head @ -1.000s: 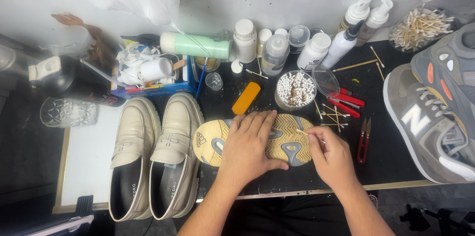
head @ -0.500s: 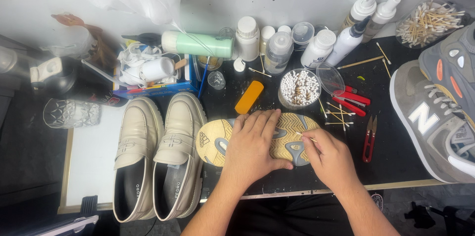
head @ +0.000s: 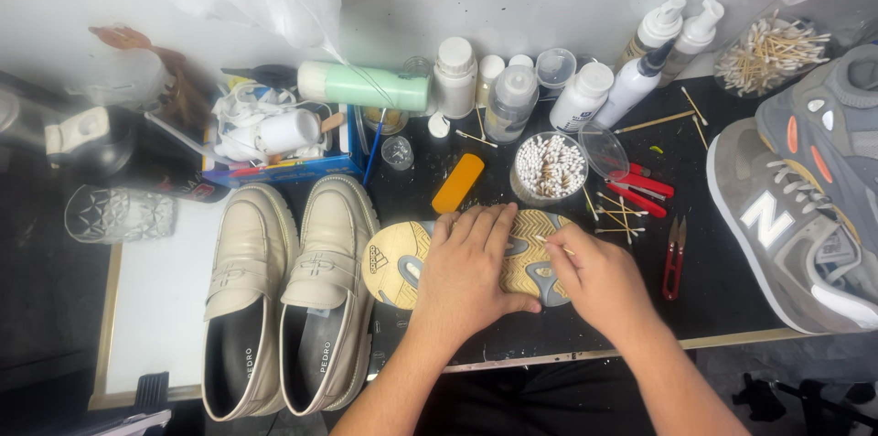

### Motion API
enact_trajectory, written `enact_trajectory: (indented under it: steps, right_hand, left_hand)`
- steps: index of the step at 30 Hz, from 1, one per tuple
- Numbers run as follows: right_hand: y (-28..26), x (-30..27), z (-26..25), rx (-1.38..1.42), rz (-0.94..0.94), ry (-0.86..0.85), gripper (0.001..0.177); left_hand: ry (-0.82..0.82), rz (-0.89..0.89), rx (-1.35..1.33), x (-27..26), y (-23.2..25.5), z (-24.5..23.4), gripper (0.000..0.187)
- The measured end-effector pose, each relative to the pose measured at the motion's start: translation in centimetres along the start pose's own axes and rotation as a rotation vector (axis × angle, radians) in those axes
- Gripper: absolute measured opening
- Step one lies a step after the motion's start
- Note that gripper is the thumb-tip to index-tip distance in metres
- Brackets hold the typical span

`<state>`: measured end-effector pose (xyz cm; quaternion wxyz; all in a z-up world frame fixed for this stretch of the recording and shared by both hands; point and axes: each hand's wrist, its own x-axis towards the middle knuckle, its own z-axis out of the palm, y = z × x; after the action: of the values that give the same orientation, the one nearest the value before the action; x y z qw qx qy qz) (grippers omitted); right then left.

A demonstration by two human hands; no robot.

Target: The person cleans the sole of a beige sneaker using a cotton swab and a small red tool. They repeatedly dip the cotton swab into a small container of liquid and scrub the textured tread of the shoe sole. The person also uses the red tool to pick at the grooves of the sole. The task is performed on a cluttered workbench with various cleaning supplies and other shoes visible.

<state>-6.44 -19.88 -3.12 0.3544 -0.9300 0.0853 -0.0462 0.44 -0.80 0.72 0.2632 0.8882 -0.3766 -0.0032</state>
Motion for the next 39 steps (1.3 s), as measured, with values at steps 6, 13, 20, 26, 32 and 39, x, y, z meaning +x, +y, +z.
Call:
enact_trajectory:
  steps: [6,13,20,26,32,39]
  right_hand:
    - [-0.3,0.5,-1.4,0.079,0.010,-0.097,0.012]
    - [-1.2,8.2,-2.8,0.151,-0.258,0.297,0.011]
    - [-2.4,14.5,-3.3,-0.135,-0.379,0.385,0.009]
    - [-2.8,15.5,-3.1,-0.201,-0.376,0.337,0.010]
    - [-2.6,13.8,-3.4,0.032,-0.252,0.280,0.012]
    - [-0.3,2.9,-2.1,0.293,-0.047,0.153,0.011]
  left_hand:
    - [0.035,0.004,0.003,-0.4,0.0,0.1,0.122]
    - [0.028,-0.001,0.017,-0.8,-0.1,0.4,0.123]
    - [0.013,0.002,0.014,-0.5,-0.2,0.3,0.125]
    - [0.014,-0.004,0.021,-0.5,-0.3,0.5,0.125]
    - [0.003,-0.007,0.010,-0.3,-0.3,0.3,0.125]
    - [0.034,0.008,-0.004,-0.3,-0.2,0.1,0.123]
